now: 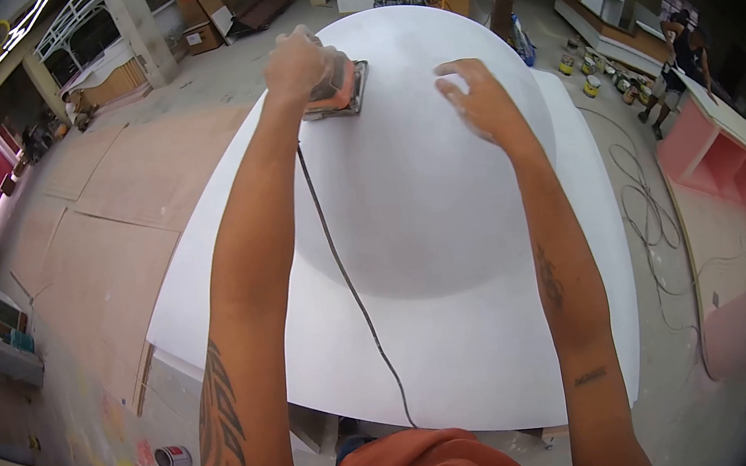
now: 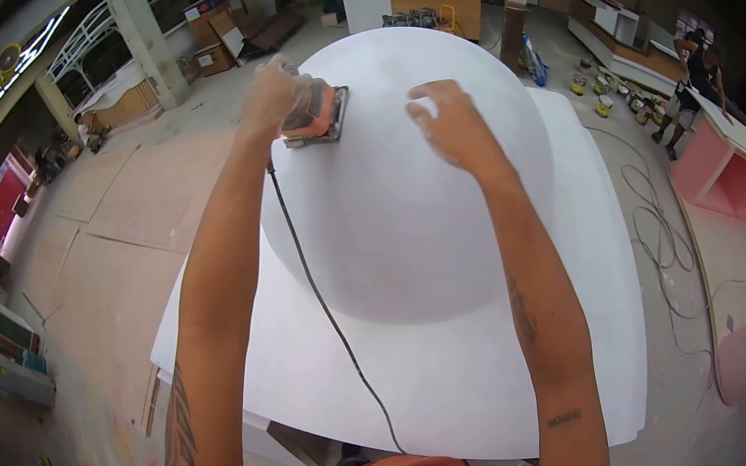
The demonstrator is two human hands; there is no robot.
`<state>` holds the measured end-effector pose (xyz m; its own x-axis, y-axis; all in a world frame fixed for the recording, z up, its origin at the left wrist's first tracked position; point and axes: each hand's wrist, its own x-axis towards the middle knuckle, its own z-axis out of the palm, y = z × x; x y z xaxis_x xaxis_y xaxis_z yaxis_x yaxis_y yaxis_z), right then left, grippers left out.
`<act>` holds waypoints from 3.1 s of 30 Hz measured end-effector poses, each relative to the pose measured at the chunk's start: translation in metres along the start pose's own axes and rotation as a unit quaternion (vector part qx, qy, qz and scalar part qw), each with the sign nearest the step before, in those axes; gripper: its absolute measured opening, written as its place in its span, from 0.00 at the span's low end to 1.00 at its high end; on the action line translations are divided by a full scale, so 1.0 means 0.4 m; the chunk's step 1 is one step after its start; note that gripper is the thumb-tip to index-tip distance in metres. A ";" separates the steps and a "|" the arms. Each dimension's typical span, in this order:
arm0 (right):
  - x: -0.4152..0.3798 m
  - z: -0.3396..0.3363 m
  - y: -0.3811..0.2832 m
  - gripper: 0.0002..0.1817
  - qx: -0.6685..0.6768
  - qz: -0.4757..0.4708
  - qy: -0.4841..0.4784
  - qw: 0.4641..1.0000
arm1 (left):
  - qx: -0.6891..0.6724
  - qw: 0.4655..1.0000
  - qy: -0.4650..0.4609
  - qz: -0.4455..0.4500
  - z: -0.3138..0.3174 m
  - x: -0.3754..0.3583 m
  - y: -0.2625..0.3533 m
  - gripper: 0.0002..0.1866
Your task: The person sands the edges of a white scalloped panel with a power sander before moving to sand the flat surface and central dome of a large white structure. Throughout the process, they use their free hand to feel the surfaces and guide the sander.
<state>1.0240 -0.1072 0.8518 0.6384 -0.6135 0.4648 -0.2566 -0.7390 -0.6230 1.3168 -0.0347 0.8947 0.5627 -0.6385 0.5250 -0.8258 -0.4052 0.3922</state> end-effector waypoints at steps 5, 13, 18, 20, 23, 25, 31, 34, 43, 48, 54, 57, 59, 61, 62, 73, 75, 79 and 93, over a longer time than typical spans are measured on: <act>0.016 0.176 0.261 0.27 -0.313 0.226 0.307 0.870 | -0.038 0.994 -0.046 0.095 0.097 0.144 -0.231 0.24; 0.032 0.208 0.231 0.25 -0.273 0.183 0.314 0.891 | -0.012 0.997 -0.049 0.065 0.028 0.245 -0.077 0.25; 0.031 0.146 0.250 0.23 -0.244 0.110 0.324 0.908 | -0.016 0.989 -0.044 0.139 0.047 0.187 0.137 0.25; 0.042 0.040 0.158 0.25 -0.196 0.221 0.036 0.955 | -0.016 0.988 -0.021 0.150 0.061 0.146 0.196 0.25; 0.075 0.063 -0.093 0.29 0.227 0.159 0.119 0.953 | -0.013 0.989 0.010 0.146 0.079 0.077 0.290 0.24; 0.075 0.066 -0.189 0.32 0.272 0.163 0.149 0.937 | 0.054 0.981 -0.040 0.183 0.055 0.013 0.368 0.19; 0.096 0.070 -0.179 0.39 0.274 0.187 0.170 0.928 | 0.056 0.964 -0.110 0.234 0.051 -0.049 0.417 0.23; 0.119 0.054 -0.173 0.38 0.221 0.189 0.130 0.948 | -0.028 0.965 -0.157 0.209 0.037 -0.036 0.416 0.24; 0.273 0.022 -0.006 0.42 -0.233 0.082 0.154 0.957 | -0.548 0.817 0.000 0.180 0.210 -0.039 0.116 0.23; 0.451 -0.012 -0.019 0.43 -0.309 0.201 0.118 0.922 | -0.100 0.979 0.100 0.146 0.267 -0.235 -0.124 0.29; 0.579 -0.008 -0.016 0.42 -0.410 0.249 0.109 0.871 | -0.148 0.987 0.058 0.029 0.259 -0.337 -0.118 0.34; 0.638 0.001 -0.013 0.42 -0.433 0.216 0.094 0.870 | -0.153 0.986 0.050 0.036 0.267 -0.367 -0.099 0.35; 0.659 0.015 -0.019 0.41 -0.451 0.199 0.075 0.867 | -0.171 0.983 0.048 0.054 0.272 -0.391 -0.080 0.35; 0.665 0.030 -0.017 0.41 -0.459 0.179 0.067 0.868 | -0.177 0.982 0.048 0.053 0.290 -0.405 -0.038 0.34; 0.669 0.039 -0.021 0.40 -0.466 0.160 0.061 0.868 | -0.183 0.981 0.049 0.053 0.305 -0.402 -0.013 0.34; 0.622 0.292 -0.145 0.37 -0.461 -0.012 -0.029 0.887 | -0.240 0.966 0.075 0.063 0.377 -0.396 0.032 0.29; 0.566 0.371 -0.205 0.39 -0.441 -0.048 -0.067 0.894 | -0.235 0.968 0.066 0.064 0.376 -0.448 -0.032 0.29; 0.433 0.473 -0.277 0.37 -0.440 -0.072 -0.091 0.891 | -0.206 0.975 0.038 0.078 0.395 -0.573 -0.180 0.34; 0.295 0.278 -0.291 0.37 -0.495 -0.040 0.013 0.868 | -0.202 0.938 -0.275 0.059 0.206 -0.526 -0.431 0.47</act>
<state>1.2098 -0.0627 0.9090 0.6700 -0.5457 0.5033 -0.7177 -0.6493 0.2515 1.3377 0.1156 0.6545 0.2726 -0.9491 0.1576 -0.7367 -0.1005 0.6687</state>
